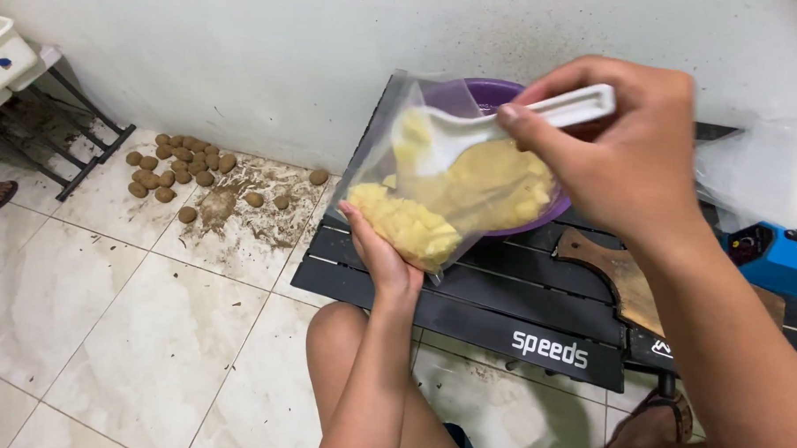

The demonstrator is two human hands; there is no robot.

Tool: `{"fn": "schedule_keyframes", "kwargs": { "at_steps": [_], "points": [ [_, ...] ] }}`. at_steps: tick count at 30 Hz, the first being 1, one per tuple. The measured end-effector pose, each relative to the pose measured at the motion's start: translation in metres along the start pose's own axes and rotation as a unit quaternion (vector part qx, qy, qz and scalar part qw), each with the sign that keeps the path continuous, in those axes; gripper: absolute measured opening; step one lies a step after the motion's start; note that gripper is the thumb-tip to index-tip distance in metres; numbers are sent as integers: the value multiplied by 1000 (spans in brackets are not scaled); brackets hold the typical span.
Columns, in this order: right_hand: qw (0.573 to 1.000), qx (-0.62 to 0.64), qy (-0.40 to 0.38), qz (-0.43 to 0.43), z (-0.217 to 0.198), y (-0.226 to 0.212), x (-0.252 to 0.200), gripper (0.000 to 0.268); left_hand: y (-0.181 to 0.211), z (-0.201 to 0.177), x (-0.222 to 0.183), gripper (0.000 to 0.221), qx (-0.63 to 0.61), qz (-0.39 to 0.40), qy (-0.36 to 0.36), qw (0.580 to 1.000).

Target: Filling plastic bags with sliced potatoes from a bowl of water using a spoon.

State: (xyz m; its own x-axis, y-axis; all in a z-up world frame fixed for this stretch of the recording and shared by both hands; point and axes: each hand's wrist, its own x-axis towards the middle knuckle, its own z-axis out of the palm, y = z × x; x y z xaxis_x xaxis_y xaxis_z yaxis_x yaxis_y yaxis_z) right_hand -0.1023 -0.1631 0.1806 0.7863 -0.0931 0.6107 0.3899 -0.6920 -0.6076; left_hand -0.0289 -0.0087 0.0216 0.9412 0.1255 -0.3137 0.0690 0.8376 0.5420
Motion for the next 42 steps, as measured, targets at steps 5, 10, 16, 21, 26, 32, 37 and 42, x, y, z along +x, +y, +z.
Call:
{"fn": "schedule_keyframes", "kwargs": {
  "at_steps": [5, 10, 16, 21, 26, 32, 37, 42],
  "points": [
    [990, -77, -112, -26, 20, -13, 23, 11, -1, 3, -8, 97, -24, -29, -25, 999],
    [977, -126, -167, -43, 33, -20, 34, 10, 2, 7, -11, 100, -57, -82, -36, 994],
    [975, -165, -144, -43, 30, -16, 35, 15, -1, 1, -5, 103, -56, -80, -46, 994],
    [974, -121, -189, 31, 8, -25, 37, 12, -2, -3, -3, 98, -25, -25, -61, 998],
    [958, -81, -257, -97, -17, -11, 27, 13, -30, -24, 1, 101, -25, -44, -171, 984],
    [961, -131, -217, -110, -53, -1, 8, 17, -53, -34, -20, 69, -122, -136, -274, 944],
    [954, -187, -232, -24, -102, 51, -55, 19, -95, -60, -45, 62, -100, -210, -290, 929],
    [982, -143, -88, 81, -130, 75, -115, 12, -106, -52, -84, 71, -14, -309, -366, 878]
  ]
}}
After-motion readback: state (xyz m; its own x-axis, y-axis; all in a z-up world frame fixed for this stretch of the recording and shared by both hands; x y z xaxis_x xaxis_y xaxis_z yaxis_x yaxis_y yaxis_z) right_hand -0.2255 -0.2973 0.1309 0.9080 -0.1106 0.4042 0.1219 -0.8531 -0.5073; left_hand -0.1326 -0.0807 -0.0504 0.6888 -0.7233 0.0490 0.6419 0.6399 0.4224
